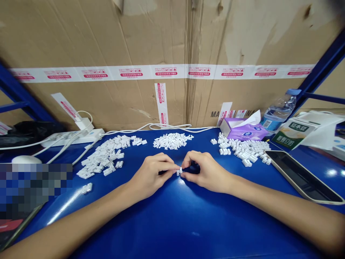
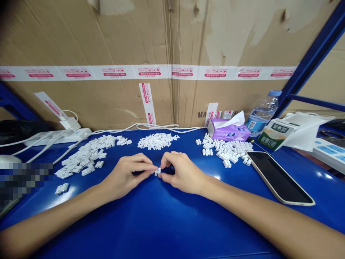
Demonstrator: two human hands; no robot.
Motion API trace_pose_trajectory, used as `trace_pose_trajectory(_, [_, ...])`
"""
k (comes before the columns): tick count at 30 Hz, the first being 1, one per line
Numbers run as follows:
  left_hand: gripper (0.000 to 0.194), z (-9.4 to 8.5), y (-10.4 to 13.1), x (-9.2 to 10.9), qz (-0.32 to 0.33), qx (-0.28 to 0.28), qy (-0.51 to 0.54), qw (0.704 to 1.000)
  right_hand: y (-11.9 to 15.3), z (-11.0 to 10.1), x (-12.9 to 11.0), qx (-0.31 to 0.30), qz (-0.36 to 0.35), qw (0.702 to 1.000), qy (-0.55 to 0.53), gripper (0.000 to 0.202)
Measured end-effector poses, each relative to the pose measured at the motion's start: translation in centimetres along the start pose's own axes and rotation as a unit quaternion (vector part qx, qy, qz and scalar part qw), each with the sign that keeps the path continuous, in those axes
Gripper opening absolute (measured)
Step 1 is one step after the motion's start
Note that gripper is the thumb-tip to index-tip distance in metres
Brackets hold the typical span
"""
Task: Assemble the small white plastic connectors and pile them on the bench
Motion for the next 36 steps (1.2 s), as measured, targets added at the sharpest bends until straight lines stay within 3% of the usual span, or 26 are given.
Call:
trace_pose_trajectory(14, [0.028, -0.09, -0.19, 0.75, -0.009, -0.006, 0.009, 1.0, 0.03, 0.0, -0.13, 0.001, 0.0, 1.0, -0.021, 0.023])
trace_pose_trajectory(28, [0.015, -0.05, -0.2, 0.96, -0.017, 0.026, 0.005, 1.0, -0.1, -0.02, -0.21, 0.0, 0.004, 1.0, -0.024, 0.024])
trace_pose_trajectory(36, [0.012, -0.09, -0.14, 0.78, -0.019, 0.017, -0.007, 1.0, -0.07, -0.01, -0.24, 0.0, 0.005, 1.0, -0.025, 0.023])
Point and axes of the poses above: each hand's wrist, its own y-axis away from the middle knuckle, its own z-axis out of the palm, x = y × z, the point moved 1 cm from there along -y, towards the middle knuckle, and after that the axes turned 14 degrees about x, right-handed, at the moved point
